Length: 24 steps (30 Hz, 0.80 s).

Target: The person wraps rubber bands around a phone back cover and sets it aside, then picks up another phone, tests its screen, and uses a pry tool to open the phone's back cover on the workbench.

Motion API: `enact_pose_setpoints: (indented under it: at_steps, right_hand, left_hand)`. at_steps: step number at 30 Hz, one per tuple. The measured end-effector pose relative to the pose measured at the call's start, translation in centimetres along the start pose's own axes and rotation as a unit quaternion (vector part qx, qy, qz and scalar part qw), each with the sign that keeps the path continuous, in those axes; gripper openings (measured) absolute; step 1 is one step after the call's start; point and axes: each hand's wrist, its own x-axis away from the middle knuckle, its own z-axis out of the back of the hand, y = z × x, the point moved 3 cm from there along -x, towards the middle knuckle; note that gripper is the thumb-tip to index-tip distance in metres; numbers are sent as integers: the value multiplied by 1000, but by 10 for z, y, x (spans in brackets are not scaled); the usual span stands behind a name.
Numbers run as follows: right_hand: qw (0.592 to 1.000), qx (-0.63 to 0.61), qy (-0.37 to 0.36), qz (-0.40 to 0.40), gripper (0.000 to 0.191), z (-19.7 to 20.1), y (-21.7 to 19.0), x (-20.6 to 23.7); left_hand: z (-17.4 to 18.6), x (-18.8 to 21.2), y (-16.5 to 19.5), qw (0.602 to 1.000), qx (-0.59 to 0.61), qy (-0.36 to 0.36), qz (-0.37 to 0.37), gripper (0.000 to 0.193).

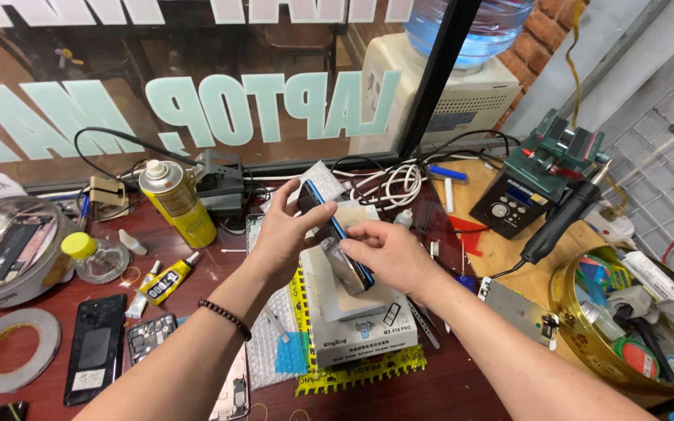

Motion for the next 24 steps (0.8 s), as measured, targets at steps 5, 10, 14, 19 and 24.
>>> enact_pose_setpoints:
  at_steps: [5, 10, 14, 19, 24]
  right_hand:
    - [998, 3, -68, 20, 59, -11, -10, 9]
    - [994, 27, -99, -32, 77, 2, -26, 2]
    - [970, 197, -129, 67, 84, 26, -44, -16]
    - [884, 407, -148, 177, 87, 29, -43, -40]
    - [848, 426, -170, 267, 92, 24, -24, -44]
  left_hand:
    - [-3, 8, 9, 997, 53, -47, -7, 85]
    - [4, 10, 11, 998, 62, -24, -3, 74]
    - [15, 17, 22, 994, -78, -58, -42, 67]
    - [17, 32, 21, 944, -319, -16, -86, 69]
    - [13, 48, 8, 880, -465, 38, -94, 77]
